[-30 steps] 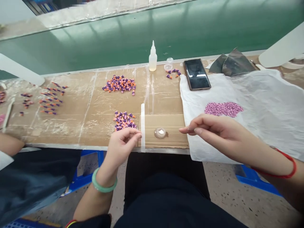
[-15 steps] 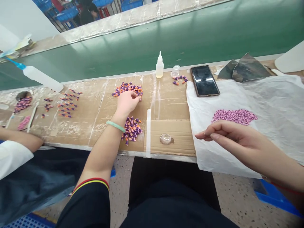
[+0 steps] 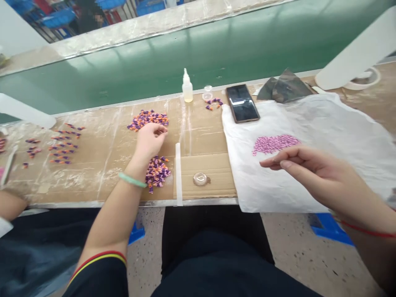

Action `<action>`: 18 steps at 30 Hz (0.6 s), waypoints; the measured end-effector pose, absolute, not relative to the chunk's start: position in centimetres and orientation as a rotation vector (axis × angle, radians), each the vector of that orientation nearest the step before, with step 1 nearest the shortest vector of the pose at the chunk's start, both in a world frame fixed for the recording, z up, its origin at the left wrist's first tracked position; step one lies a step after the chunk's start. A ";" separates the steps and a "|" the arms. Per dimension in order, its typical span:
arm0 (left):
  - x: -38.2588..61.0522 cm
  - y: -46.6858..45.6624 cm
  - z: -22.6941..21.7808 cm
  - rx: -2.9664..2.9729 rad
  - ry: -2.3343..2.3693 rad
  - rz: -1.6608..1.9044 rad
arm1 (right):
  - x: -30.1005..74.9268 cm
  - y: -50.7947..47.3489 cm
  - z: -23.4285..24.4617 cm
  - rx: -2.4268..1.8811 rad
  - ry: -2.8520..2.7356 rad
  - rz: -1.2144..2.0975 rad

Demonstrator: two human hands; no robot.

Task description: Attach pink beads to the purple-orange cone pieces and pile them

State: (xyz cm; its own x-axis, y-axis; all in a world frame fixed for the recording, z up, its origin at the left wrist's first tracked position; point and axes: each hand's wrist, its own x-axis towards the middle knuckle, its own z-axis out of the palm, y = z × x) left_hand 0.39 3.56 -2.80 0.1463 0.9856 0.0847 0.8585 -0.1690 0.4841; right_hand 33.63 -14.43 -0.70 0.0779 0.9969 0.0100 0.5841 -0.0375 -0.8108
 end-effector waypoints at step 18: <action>-1.1 -11.4 -1.9 1.411 1.009 0.607 | 38.2 -10.8 -6.1 -1.749 -2.108 0.220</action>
